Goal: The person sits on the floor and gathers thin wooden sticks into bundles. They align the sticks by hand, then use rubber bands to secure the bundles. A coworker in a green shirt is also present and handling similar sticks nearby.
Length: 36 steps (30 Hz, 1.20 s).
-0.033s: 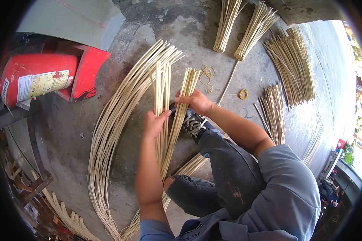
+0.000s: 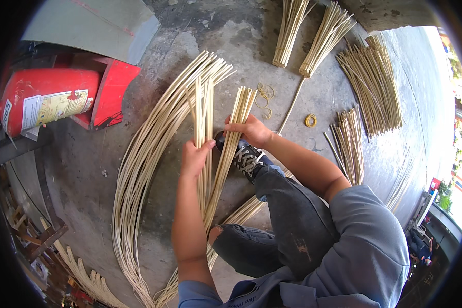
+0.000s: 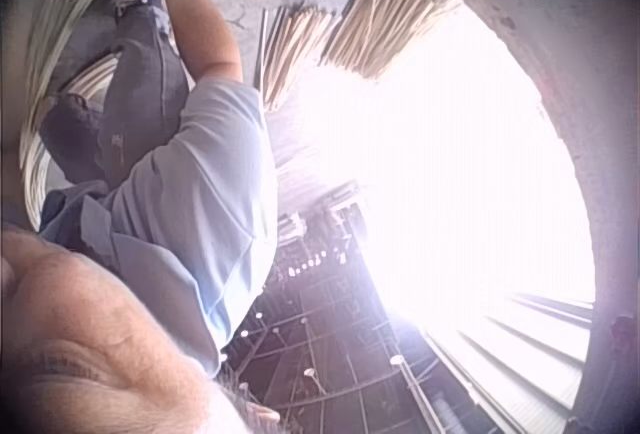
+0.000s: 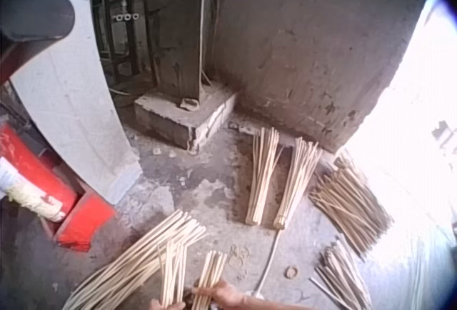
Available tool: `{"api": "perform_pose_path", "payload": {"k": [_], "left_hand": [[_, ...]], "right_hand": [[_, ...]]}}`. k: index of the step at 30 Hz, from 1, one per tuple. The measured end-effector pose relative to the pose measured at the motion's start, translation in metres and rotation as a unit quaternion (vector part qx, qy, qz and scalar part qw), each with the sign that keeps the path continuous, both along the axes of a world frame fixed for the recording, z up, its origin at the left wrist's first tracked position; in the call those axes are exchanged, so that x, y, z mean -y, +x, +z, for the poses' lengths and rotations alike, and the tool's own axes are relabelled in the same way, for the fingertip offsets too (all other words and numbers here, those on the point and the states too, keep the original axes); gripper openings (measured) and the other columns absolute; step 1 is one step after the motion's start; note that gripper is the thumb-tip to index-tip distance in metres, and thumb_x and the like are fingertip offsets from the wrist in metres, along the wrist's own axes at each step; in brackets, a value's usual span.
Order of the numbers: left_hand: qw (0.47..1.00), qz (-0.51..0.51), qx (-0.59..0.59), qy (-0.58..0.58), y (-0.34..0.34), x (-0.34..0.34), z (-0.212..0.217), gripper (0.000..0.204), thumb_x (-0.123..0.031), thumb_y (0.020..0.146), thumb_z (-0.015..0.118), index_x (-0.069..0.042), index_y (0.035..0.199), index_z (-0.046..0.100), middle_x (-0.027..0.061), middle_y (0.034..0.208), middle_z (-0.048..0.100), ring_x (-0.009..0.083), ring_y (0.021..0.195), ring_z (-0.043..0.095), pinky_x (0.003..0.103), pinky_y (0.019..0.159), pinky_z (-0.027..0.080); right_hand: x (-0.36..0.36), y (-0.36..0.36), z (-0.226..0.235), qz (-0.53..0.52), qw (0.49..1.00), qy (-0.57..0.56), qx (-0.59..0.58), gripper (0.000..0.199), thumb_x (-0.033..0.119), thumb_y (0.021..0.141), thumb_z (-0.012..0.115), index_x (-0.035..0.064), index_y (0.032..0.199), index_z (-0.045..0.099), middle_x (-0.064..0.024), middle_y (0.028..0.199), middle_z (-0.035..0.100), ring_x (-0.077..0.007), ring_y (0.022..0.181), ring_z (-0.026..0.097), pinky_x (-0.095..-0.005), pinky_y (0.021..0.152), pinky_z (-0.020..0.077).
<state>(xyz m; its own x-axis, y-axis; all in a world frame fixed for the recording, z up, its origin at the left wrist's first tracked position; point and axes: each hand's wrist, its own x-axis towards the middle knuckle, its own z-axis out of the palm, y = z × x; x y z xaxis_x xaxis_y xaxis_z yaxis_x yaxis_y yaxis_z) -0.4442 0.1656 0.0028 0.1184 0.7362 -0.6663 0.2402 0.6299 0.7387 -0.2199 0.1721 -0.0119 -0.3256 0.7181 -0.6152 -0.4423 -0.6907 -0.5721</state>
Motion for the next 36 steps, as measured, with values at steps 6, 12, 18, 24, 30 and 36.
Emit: {"api": "perform_pose_path", "payload": {"k": [6, 12, 18, 24, 30, 36], "left_hand": [[0.997, 0.009, 0.060, -0.054, -0.002, -0.007, 0.004, 0.019, -0.018, 0.091, 0.079, -0.005, 0.099, 0.067, -0.0012, 0.071, 0.061, 0.0078, 0.057, 0.053, 0.025, 0.053, 0.045], [0.995, -0.029, 0.057, -0.074, 0.022, -0.006, 0.000, 0.021, -0.017, 0.089, 0.081, -0.005, 0.100, 0.067, -0.0021, 0.073, 0.062, 0.0063, 0.056, 0.052, 0.023, 0.050, 0.042], [0.993, -0.017, 0.060, -0.099, 0.013, -0.008, 0.000, 0.023, -0.014, 0.087, 0.081, -0.004, 0.102, 0.068, 0.0000, 0.079, 0.067, 0.0078, 0.064, 0.058, 0.025, 0.056, 0.046], [0.996, -0.032, 0.034, -0.072, 0.012, -0.009, -0.001, 0.025, -0.017, 0.088, 0.080, -0.002, 0.106, 0.070, 0.0035, 0.089, 0.072, 0.0109, 0.075, 0.064, 0.028, 0.063, 0.050], [0.999, -0.011, 0.042, -0.017, 0.000, -0.007, -0.007, 0.023, -0.018, 0.092, 0.077, -0.002, 0.106, 0.071, 0.0050, 0.090, 0.072, 0.0112, 0.077, 0.065, 0.028, 0.064, 0.051], [0.999, 0.010, 0.042, -0.031, 0.007, -0.013, 0.005, 0.030, -0.020, 0.087, 0.082, -0.003, 0.106, 0.066, 0.0001, 0.078, 0.065, 0.0100, 0.068, 0.059, 0.026, 0.059, 0.048]], "right_hand": [[0.001, 0.002, 0.002, -0.037, 0.999, -0.027, -0.017, 0.019, 0.008, 0.092, 0.072, 0.0013, 0.109, 0.066, -0.0113, 0.105, 0.072, -0.0227, 0.098, 0.069, -0.0384, 0.090, 0.0550], [-0.008, -0.001, 0.001, -0.025, 0.999, 0.009, 0.031, 0.029, 0.008, 0.090, 0.074, 0.0004, 0.117, 0.067, -0.0082, 0.111, 0.072, -0.0187, 0.103, 0.067, -0.0360, 0.095, 0.0524], [-0.011, -0.004, 0.010, -0.009, 0.994, 0.063, 0.084, 0.038, 0.007, 0.088, 0.077, -0.0009, 0.123, 0.065, -0.0088, 0.114, 0.072, -0.0178, 0.105, 0.066, -0.0362, 0.098, 0.0503], [-0.011, -0.001, 0.005, -0.028, 0.998, 0.044, 0.042, 0.036, 0.006, 0.087, 0.077, -0.0006, 0.121, 0.066, -0.0091, 0.112, 0.072, -0.0189, 0.104, 0.067, -0.0365, 0.097, 0.0514], [-0.010, -0.002, -0.001, -0.018, 0.999, 0.003, 0.038, 0.026, 0.007, 0.088, 0.078, 0.0013, 0.112, 0.068, -0.0080, 0.104, 0.072, -0.0187, 0.097, 0.068, -0.0364, 0.092, 0.0536], [-0.008, 0.005, -0.003, -0.018, 0.999, 0.007, 0.044, 0.023, 0.007, 0.088, 0.078, 0.0022, 0.108, 0.068, -0.0072, 0.101, 0.071, -0.0181, 0.094, 0.068, -0.0358, 0.090, 0.0538]]}}
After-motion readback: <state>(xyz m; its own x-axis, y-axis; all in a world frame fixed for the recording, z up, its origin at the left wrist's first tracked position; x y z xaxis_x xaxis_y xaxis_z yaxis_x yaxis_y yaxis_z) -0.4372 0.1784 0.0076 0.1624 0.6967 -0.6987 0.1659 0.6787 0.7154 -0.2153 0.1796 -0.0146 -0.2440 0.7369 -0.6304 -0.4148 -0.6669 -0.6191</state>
